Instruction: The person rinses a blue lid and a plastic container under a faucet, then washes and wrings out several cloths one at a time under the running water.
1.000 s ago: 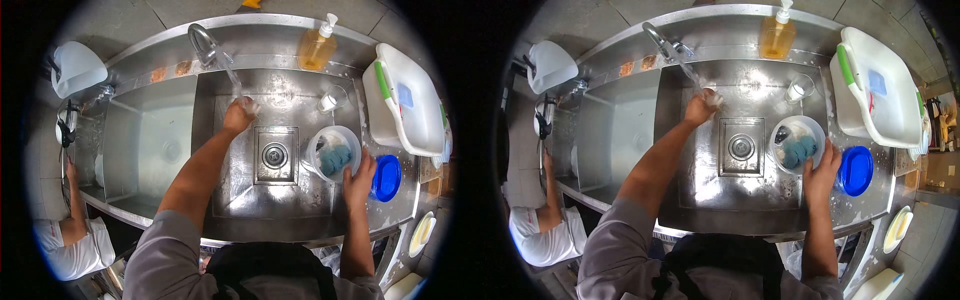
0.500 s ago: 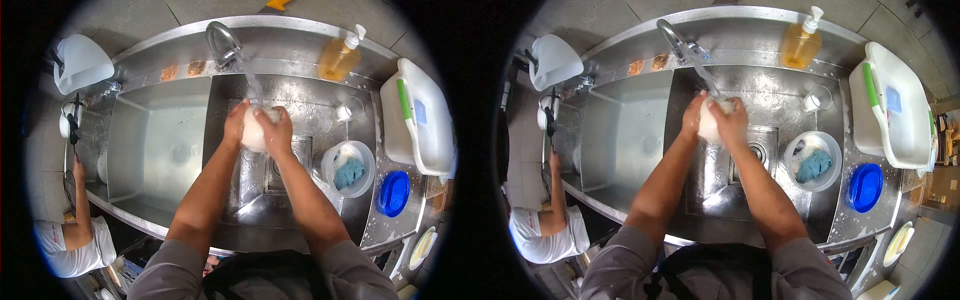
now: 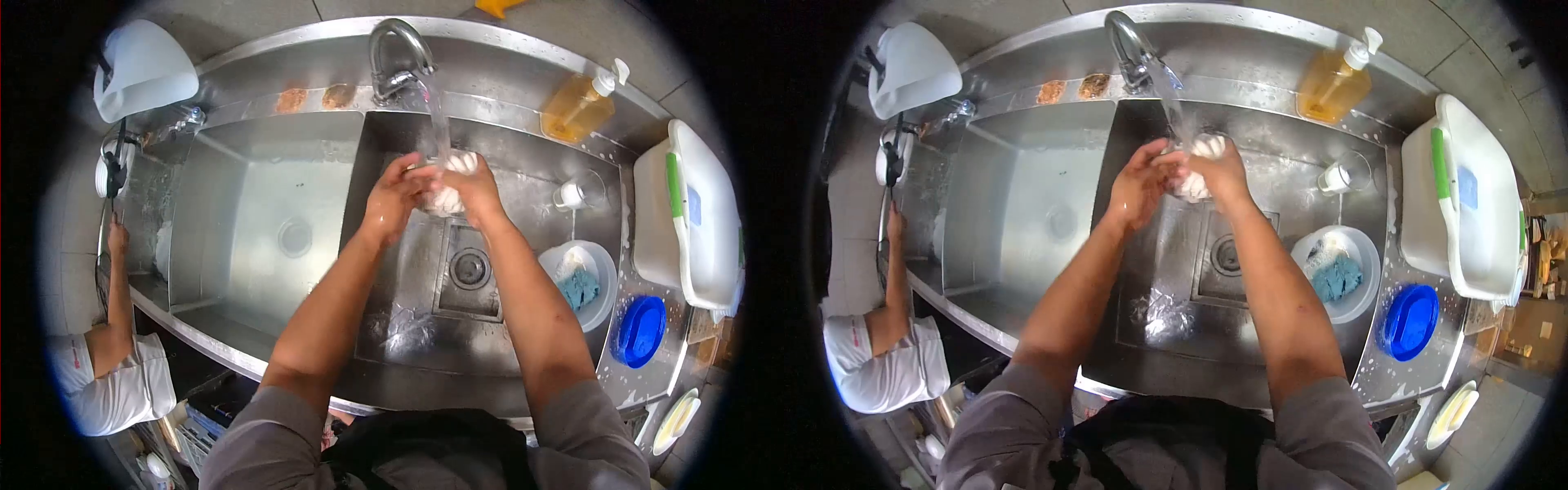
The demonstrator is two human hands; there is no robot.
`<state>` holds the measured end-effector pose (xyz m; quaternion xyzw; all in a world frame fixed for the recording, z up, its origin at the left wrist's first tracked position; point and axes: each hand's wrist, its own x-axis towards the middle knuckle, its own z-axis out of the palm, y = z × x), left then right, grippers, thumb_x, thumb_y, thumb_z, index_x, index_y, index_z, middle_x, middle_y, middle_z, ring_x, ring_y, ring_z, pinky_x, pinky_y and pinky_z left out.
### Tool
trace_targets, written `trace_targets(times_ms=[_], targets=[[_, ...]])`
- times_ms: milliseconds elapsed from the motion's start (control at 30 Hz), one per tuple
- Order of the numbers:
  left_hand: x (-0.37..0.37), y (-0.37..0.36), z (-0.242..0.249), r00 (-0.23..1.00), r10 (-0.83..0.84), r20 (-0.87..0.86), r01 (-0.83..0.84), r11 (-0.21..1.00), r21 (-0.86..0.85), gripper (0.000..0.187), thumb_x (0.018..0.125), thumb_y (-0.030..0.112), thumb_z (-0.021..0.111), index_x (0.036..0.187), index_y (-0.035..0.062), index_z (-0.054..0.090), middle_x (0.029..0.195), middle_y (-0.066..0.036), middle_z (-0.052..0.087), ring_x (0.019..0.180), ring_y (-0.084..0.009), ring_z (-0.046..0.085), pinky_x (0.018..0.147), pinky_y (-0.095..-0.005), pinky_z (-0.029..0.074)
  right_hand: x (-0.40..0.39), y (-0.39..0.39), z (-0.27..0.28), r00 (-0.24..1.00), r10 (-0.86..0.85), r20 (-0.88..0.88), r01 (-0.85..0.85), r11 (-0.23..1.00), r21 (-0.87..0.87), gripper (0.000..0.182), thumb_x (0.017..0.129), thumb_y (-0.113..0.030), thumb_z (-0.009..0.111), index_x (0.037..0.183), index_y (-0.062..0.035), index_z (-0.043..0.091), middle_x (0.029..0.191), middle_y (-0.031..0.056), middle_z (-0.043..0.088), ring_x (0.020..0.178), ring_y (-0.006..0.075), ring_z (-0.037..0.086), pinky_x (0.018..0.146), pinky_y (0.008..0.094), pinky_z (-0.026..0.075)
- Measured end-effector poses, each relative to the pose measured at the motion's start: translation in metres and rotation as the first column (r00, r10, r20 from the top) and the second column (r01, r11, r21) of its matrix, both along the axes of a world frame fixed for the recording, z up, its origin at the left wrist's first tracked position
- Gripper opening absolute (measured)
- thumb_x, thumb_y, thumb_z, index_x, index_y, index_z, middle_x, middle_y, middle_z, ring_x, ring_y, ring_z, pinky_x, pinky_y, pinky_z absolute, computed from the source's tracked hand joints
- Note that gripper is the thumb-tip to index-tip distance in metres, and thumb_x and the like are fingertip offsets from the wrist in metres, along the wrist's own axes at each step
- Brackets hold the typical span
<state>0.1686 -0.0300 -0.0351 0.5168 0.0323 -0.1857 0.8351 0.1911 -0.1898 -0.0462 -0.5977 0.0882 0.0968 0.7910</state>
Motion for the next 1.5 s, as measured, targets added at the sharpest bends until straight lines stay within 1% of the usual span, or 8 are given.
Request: trace_targets(times_ms=[200, 333, 500, 667, 733, 900, 1267, 1500], targets=[[0.006, 0.002, -0.071, 0.959, 0.010, -0.285, -0.157, 0.854, -0.497, 0.055, 0.099, 0.050, 0.048, 0.131, 0.0061, 0.052, 0.117, -0.009, 0.063, 0.101, -0.0244, 0.063, 0.081, -0.0343, 0.053, -0.024, 0.026, 0.043, 0.979, 0.042, 0.198, 0.064, 0.864, -0.499, 0.041, 0.074, -0.008, 0.072, 0.110, 0.0028, 0.055, 0.104, 0.0166, 0.066, 0.092, 0.0250, 0.066, 0.081, 0.0331, 0.053], [0.008, 0.007, -0.032, 0.957, -0.027, -0.288, -0.124, 0.862, -0.491, 0.057, 0.096, 0.053, 0.050, 0.128, 0.0064, 0.056, 0.117, -0.013, 0.066, 0.102, -0.0290, 0.067, 0.083, -0.0396, 0.057, -0.032, 0.003, 0.030, 0.999, 0.019, 0.032, -0.022, 0.994, 0.106, 0.042, 0.082, -0.016, 0.073, 0.118, -0.0006, 0.056, 0.107, 0.0133, 0.066, 0.096, 0.0256, 0.065, 0.089, 0.0374, 0.052], [0.008, -0.024, -0.002, 0.796, -0.040, 0.604, -0.286, 0.854, 0.434, 0.040, 0.084, 0.022, 0.074, 0.115, 0.0006, 0.062, 0.101, -0.010, 0.069, 0.090, -0.0176, 0.064, 0.081, -0.0295, 0.051, -0.038, 0.003, -0.011, 0.947, -0.291, -0.132, 0.318, 0.811, 0.490, 0.044, 0.090, -0.026, 0.068, 0.123, 0.0002, 0.053, 0.111, 0.0124, 0.065, 0.094, 0.0273, 0.067, 0.079, 0.0425, 0.057], [-0.004, -0.027, -0.025, 0.916, 0.352, 0.194, -0.395, 0.876, 0.277, 0.037, 0.085, 0.027, 0.070, 0.111, 0.0008, 0.062, 0.095, -0.011, 0.068, 0.085, -0.0221, 0.066, 0.078, -0.0332, 0.052, -0.033, 0.000, -0.040, 0.916, -0.245, -0.318, 0.375, 0.806, 0.458, 0.032, 0.091, -0.027, 0.066, 0.112, -0.0052, 0.059, 0.100, 0.0103, 0.066, 0.090, 0.0251, 0.068, 0.074, 0.0393, 0.058], [-0.005, -0.014, -0.028, 0.919, 0.067, -0.389, -0.187, 0.942, -0.278, 0.031, 0.087, 0.027, 0.066, 0.106, 0.0026, 0.063, 0.092, -0.011, 0.068, 0.083, -0.0255, 0.066, 0.074, -0.0372, 0.053, -0.036, -0.008, -0.043, 0.963, -0.073, -0.260, 0.178, 0.895, 0.409, 0.028, 0.090, -0.029, 0.066, 0.107, -0.0073, 0.060, 0.095, 0.0099, 0.066, 0.086, 0.0227, 0.066, 0.073, 0.0373, 0.057], [-0.057, 0.009, -0.116, 0.945, 0.321, 0.055, -0.291, 0.755, 0.588, 0.051, 0.097, 0.041, 0.053, 0.123, -0.0027, 0.055, 0.113, -0.022, 0.062, 0.100, -0.0299, 0.063, 0.084, -0.0392, 0.051, -0.050, -0.015, -0.060, 0.955, 0.173, -0.243, -0.241, 0.926, -0.290, 0.036, 0.091, -0.029, 0.069, 0.112, -0.0036, 0.056, 0.103, 0.0089, 0.065, 0.095, 0.0169, 0.061, 0.077, 0.0319, 0.051], [-0.212, 0.050, -0.120, 0.980, 0.098, -0.174, 0.141, 0.278, 0.950, 0.066, 0.098, 0.033, 0.051, 0.145, -0.0061, 0.027, 0.143, -0.032, 0.040, 0.131, -0.0436, 0.044, 0.105, -0.0395, 0.039, -0.193, 0.036, -0.104, 0.932, 0.273, 0.237, 0.083, 0.474, -0.877, 0.032, 0.072, -0.022, 0.080, 0.091, -0.0036, 0.061, 0.092, 0.0145, 0.055, 0.094, 0.0352, 0.055, 0.078, 0.0442, 0.046], [-0.220, 0.057, -0.108, 0.955, 0.252, -0.157, -0.004, 0.538, 0.843, 0.076, 0.092, 0.025, 0.060, 0.147, -0.0071, 0.020, 0.132, -0.036, 0.048, 0.123, -0.0442, 0.051, 0.102, -0.0416, 0.043, -0.175, 0.049, -0.099, 0.895, 0.395, 0.206, -0.034, 0.521, -0.853, 0.027, 0.073, -0.016, 0.077, 0.091, -0.0038, 0.061, 0.089, 0.0140, 0.057, 0.088, 0.0353, 0.059, 0.077, 0.0437, 0.048]])
